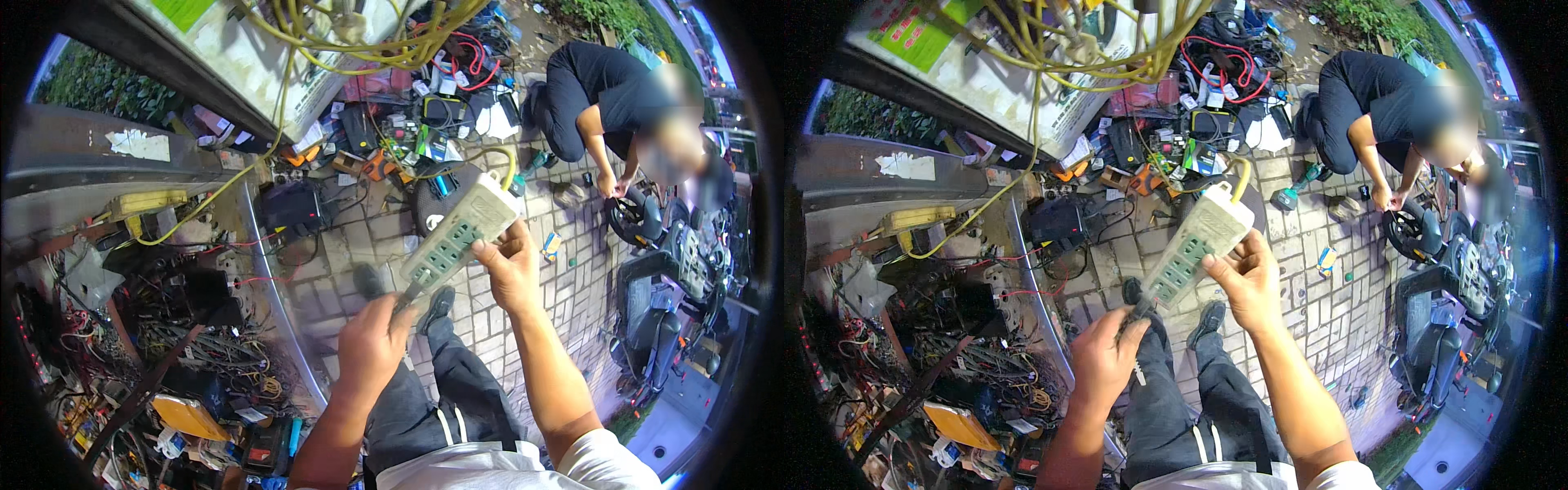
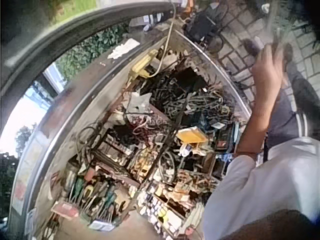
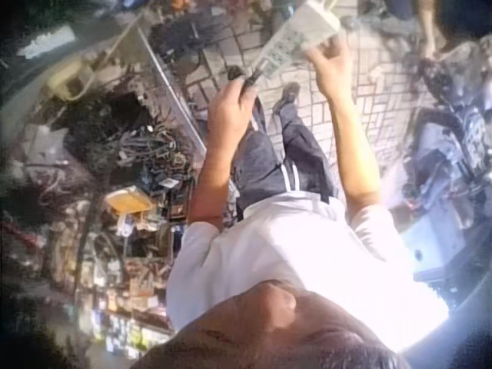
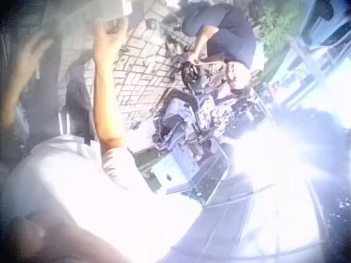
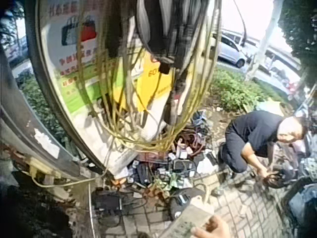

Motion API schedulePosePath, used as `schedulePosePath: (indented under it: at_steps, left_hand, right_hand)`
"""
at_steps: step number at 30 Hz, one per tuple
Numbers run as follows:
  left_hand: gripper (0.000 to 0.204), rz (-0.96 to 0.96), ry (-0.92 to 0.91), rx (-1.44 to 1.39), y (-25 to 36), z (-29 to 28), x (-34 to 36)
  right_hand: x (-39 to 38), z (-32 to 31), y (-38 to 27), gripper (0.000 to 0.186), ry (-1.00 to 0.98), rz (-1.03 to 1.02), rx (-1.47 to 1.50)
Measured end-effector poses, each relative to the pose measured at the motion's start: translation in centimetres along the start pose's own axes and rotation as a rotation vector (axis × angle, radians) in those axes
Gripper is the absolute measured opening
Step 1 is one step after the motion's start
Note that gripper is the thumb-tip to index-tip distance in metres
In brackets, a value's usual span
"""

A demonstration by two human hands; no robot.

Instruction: The person plugs in a soldering iron and then sits on the ground to solder wires and a small circuit board. Another person assists by holding the wires and components steady during the process.

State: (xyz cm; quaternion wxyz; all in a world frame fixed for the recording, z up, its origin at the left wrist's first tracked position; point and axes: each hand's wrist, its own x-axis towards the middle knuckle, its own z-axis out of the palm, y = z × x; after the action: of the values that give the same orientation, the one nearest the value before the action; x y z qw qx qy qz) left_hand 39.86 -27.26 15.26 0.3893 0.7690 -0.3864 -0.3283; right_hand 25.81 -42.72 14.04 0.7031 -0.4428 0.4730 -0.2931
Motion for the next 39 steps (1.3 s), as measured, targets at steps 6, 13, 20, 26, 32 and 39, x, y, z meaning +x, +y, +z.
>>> schedulePosePath:
  at_steps: [6, 13, 20, 26, 32, 39]
  left_hand:
    - [0.023, 0.06, -0.116, 0.197, 3.7, 2.3, 1.2]
    - [0.023, -0.305, -0.21, -0.148, 4.9, 5.0, 0.2]
    - [0.024, -0.558, -0.225, -0.405, 3.9, 8.9, -0.7]
    - [0.025, -0.568, -0.261, -0.316, 5.0, 9.6, -0.4]
    - [0.025, -0.599, -0.343, -0.432, 5.0, 10.1, -0.3]
    - [0.023, -0.842, -0.406, -0.619, 5.6, 11.2, 1.2]
  right_hand:
    - [-2.1, -1.8, -0.9, 0.052, -0.038, -0.065, 0.033]
    - [-3.3, -5.1, -1.6, 0.051, 0.019, -0.058, 0.034]
    - [-5.8, -7.3, -0.4, 0.053, 0.047, -0.1, -0.003]
    - [-6.2, -8.2, -0.5, 0.052, 0.066, -0.077, 0.018]
    - [-5.9, -8.7, 0.2, 0.049, 0.114, -0.015, 0.121]
    - [-6.6, -8.9, 2.7, 0.049, 0.171, -0.063, 0.067]
